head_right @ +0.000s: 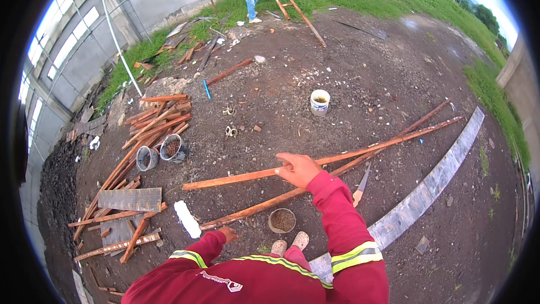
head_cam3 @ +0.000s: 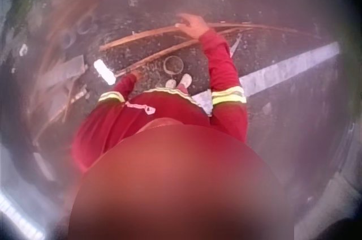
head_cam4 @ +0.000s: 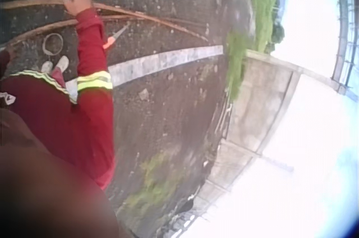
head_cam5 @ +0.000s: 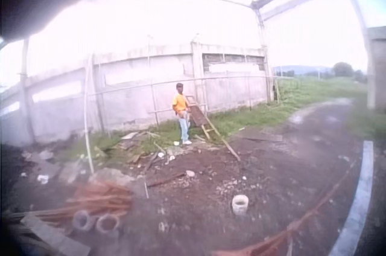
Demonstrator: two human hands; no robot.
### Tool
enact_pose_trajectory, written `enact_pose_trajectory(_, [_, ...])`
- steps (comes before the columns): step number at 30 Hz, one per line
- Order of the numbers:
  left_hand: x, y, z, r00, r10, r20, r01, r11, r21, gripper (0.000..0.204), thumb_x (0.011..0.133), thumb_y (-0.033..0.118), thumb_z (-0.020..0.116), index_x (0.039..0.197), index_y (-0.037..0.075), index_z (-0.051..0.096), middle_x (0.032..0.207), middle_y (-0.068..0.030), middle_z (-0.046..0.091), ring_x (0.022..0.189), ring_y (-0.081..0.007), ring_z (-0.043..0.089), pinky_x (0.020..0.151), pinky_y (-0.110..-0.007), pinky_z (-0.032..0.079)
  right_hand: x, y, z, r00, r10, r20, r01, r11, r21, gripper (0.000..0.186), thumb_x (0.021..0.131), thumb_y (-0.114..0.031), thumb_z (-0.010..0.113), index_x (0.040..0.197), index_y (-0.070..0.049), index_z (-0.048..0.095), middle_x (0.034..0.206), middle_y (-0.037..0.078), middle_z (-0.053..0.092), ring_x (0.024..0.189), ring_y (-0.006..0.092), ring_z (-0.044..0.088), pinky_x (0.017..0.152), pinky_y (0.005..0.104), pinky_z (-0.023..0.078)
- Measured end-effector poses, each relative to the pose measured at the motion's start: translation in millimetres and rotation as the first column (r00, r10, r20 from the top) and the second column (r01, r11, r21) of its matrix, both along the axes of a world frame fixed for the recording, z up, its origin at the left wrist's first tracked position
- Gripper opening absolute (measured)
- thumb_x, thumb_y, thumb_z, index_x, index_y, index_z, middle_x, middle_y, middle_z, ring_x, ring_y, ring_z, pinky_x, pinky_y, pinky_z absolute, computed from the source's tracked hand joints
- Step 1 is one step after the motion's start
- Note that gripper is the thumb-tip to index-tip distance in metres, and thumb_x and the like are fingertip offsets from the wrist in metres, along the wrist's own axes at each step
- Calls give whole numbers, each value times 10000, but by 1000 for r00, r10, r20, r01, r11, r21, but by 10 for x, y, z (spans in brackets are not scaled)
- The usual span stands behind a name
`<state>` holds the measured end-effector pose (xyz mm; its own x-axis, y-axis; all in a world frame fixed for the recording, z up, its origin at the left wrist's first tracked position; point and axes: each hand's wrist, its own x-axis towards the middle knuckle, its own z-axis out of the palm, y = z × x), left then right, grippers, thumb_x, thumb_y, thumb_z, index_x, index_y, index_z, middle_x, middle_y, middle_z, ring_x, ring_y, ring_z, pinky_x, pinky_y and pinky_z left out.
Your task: The person hammers a long metal sheet on the ground using a hammer, then measures the sheet with a tape measure and marks it with a marker. The person also picks up and arranges wooden planks on the ground.
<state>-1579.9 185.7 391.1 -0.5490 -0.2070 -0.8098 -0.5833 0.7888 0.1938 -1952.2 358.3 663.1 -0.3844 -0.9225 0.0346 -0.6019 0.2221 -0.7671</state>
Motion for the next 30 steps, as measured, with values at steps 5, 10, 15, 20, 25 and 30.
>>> enact_pose_trajectory(5, [618,-296,-684,967,-69,-244,109,982,152,325,848,373,504,990,103,616,948,-125,640,915,-263,608,673,-394,497,368,1207,-1639,926,-372,62,294,816,498,524,792,-391,602,1193,-59,539,1068,165,622,995,306,596,883,394,451])
enact_pose_trajectory(10, [731,-443,-714,674,645,360,-738,610,289,251,922,290,402,948,124,588,952,-57,644,756,-240,628,511,-382,474,1986,4302,-3117,23,-977,-213,580,-160,799,489,810,-406,573,1151,-56,577,995,193,642,978,293,611,856,384,461])
enact_pose_trajectory(15, [472,-412,-619,708,588,392,-692,688,218,194,905,277,441,916,128,566,815,-32,624,616,-194,605,457,-316,448,4064,6235,-2586,550,-788,-275,105,-262,959,338,832,-324,536,1081,-112,618,1059,163,627,991,288,612,833,408,490])
enact_pose_trajectory(20, [-361,-179,-755,862,377,338,-465,853,236,170,879,288,445,845,153,544,695,3,564,573,-170,574,470,-320,440,4736,5731,-2368,-766,-639,-69,364,-519,773,307,828,-259,572,1062,-62,592,890,147,655,753,286,656,677,428,524])
enact_pose_trajectory(25, [-1533,457,-476,946,323,14,-313,903,295,184,833,249,569,820,67,591,624,-20,552,502,-125,523,402,-287,378,4649,5405,-2317,-715,-683,148,392,-216,894,436,868,-327,539,1237,-116,442,1039,160,596,794,312,628,594,513,508])
enact_pose_trajectory(30, [-2234,1202,-185,962,231,-143,-189,947,259,239,819,264,584,900,43,619,624,-58,573,503,-159,547,426,-310,417,4840,6204,-2360,-803,-559,204,401,-254,880,454,875,-346,525,1259,-132,414,1110,165,568,829,314,618,598,505,499])
